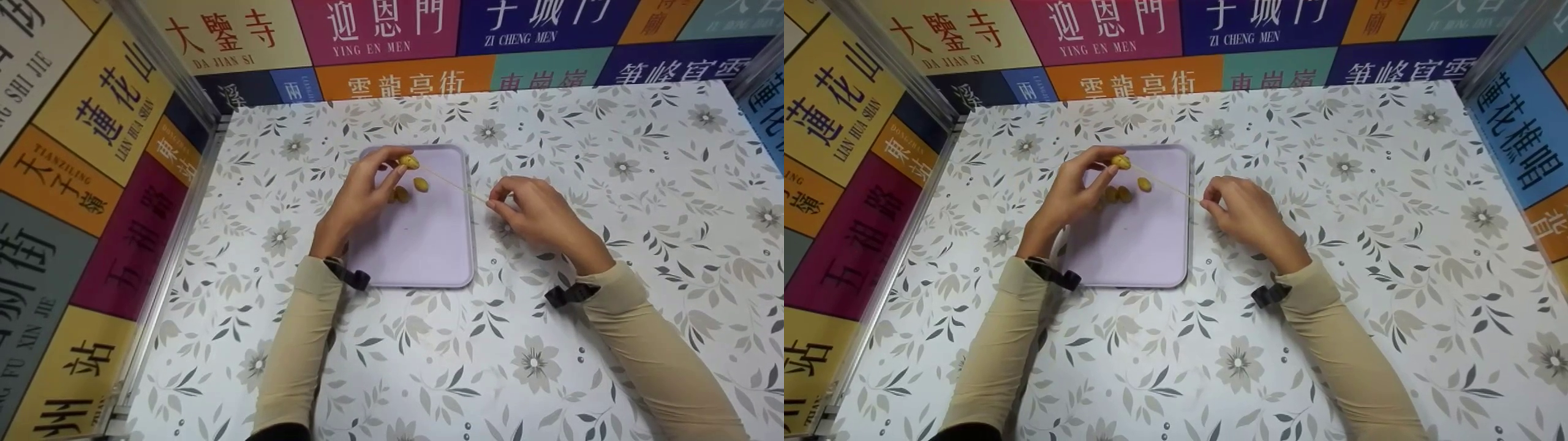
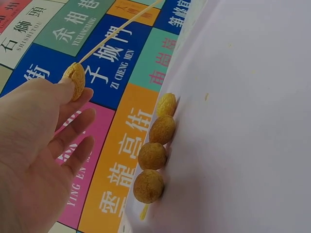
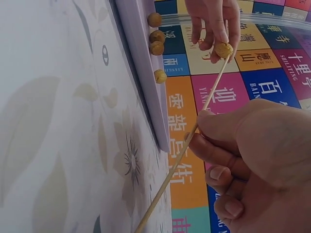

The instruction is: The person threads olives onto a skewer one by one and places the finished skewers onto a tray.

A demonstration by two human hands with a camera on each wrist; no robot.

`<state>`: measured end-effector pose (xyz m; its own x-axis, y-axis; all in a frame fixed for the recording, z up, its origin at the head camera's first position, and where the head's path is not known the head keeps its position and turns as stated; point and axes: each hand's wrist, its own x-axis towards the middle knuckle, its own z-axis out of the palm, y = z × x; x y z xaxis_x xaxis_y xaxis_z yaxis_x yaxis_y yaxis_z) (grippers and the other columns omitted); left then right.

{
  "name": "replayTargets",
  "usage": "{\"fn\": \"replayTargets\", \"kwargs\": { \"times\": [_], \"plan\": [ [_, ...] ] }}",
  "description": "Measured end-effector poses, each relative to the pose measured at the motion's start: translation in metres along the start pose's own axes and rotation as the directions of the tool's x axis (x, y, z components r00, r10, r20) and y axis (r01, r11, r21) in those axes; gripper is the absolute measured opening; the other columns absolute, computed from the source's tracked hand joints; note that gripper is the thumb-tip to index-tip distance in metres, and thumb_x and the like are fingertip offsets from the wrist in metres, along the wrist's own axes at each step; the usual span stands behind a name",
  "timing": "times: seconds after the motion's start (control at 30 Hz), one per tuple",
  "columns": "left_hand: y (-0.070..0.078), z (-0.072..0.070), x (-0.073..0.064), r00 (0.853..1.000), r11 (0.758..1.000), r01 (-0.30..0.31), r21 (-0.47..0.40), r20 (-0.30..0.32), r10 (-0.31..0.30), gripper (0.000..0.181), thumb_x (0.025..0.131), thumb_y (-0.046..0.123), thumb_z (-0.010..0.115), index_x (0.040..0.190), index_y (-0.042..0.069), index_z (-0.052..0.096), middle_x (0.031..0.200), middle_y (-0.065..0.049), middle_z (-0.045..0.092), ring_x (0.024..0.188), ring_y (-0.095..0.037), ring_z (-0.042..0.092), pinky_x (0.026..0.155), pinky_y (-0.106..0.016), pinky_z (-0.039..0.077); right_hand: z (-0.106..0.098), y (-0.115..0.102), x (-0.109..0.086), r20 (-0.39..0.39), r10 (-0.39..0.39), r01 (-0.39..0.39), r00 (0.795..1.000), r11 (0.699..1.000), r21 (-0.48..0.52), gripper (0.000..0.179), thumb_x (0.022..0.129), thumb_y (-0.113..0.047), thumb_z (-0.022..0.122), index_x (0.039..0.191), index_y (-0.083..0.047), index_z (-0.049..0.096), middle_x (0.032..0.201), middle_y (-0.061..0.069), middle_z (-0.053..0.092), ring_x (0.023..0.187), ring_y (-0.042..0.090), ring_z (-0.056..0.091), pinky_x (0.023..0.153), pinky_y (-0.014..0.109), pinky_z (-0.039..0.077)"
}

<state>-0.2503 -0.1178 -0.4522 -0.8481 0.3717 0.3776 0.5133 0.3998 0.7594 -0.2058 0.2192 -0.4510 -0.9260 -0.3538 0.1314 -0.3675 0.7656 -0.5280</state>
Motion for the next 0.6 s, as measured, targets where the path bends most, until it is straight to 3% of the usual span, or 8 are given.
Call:
{"fn": "replayTargets", "kwargs": {
  "times": [0.3,0.6],
  "plan": [
    [0.0013,-0.0011,0.0001,1.000,0.999,0.010,0.044,-0.003,-0.010,0.033,0.111,0.026,0.063,0.143,0.019,0.068,0.130,0.009,0.073,0.117,-0.009,0.063,0.112,-0.034,0.046,0.0009,0.0005,0.0000,-0.013,-0.005,0.005,1.000,1.000,0.000,0.008,0.104,-0.024,0.075,0.101,-0.016,0.074,0.098,0.000,0.076,0.069,0.020,0.051,0.068,0.038,0.040],
    [-0.0001,-0.0003,0.0013,0.999,0.999,-0.041,0.036,0.003,0.041,0.032,0.111,0.023,0.064,0.141,0.015,0.069,0.129,0.005,0.075,0.115,-0.014,0.065,0.113,-0.041,0.047,0.0022,-0.0001,-0.0003,-0.001,-0.011,0.011,1.000,1.000,0.022,0.009,0.104,-0.024,0.076,0.101,-0.015,0.074,0.096,0.001,0.075,0.069,0.020,0.052,0.072,0.039,0.041]
  ]
}}
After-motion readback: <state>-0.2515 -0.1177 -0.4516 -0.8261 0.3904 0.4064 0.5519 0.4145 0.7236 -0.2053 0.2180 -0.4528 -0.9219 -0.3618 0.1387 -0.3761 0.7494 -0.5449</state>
